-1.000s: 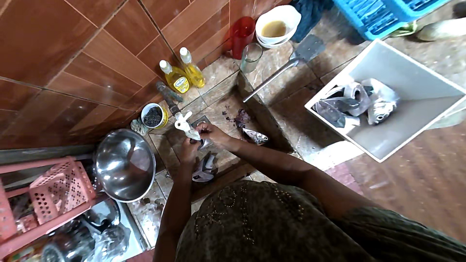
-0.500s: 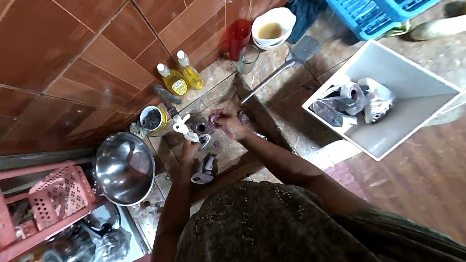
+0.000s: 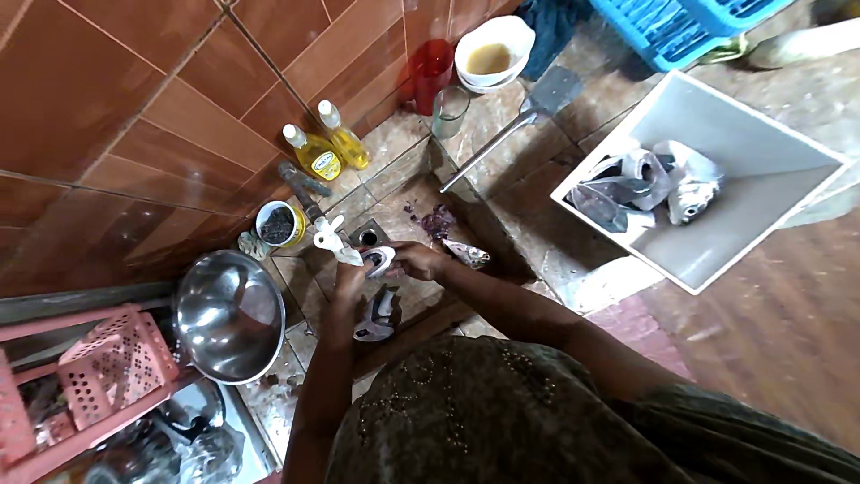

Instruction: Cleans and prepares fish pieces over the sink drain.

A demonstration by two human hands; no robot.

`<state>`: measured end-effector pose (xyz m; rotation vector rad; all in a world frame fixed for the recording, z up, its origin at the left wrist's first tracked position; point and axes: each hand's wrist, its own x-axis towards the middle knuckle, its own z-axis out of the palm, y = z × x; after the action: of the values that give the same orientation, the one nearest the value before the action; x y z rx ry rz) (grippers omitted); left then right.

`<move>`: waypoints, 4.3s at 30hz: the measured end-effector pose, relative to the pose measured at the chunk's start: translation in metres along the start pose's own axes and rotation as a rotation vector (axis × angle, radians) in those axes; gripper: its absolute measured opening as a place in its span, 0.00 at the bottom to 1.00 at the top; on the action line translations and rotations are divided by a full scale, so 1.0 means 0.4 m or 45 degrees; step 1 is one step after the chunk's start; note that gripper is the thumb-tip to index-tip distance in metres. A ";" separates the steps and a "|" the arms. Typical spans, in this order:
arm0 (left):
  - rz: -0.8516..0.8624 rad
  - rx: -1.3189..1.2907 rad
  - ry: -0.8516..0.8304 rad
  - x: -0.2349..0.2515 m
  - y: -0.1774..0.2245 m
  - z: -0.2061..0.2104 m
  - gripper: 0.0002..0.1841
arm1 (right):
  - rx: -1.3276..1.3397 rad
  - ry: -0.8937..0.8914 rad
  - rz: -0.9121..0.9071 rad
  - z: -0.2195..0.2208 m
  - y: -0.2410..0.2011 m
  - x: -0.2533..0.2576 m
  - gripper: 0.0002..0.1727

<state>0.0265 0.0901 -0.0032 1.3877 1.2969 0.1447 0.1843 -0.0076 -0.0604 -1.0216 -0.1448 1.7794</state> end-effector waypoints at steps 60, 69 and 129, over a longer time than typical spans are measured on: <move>-0.001 -0.463 -0.050 -0.070 -0.067 -0.033 0.18 | -0.730 0.130 -0.291 0.140 0.048 0.065 0.21; 0.173 -0.550 -0.197 0.011 -0.005 0.024 0.24 | -0.160 0.133 -0.026 0.040 0.004 -0.043 0.23; 0.019 1.414 -0.392 -0.172 -0.259 -0.033 0.27 | -1.727 1.834 -0.302 -0.576 -0.388 -0.743 0.29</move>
<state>-0.0697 0.0183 -0.0385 2.2139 1.1112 -0.8741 0.4860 -0.2593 0.0450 -2.7887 -0.5332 0.1681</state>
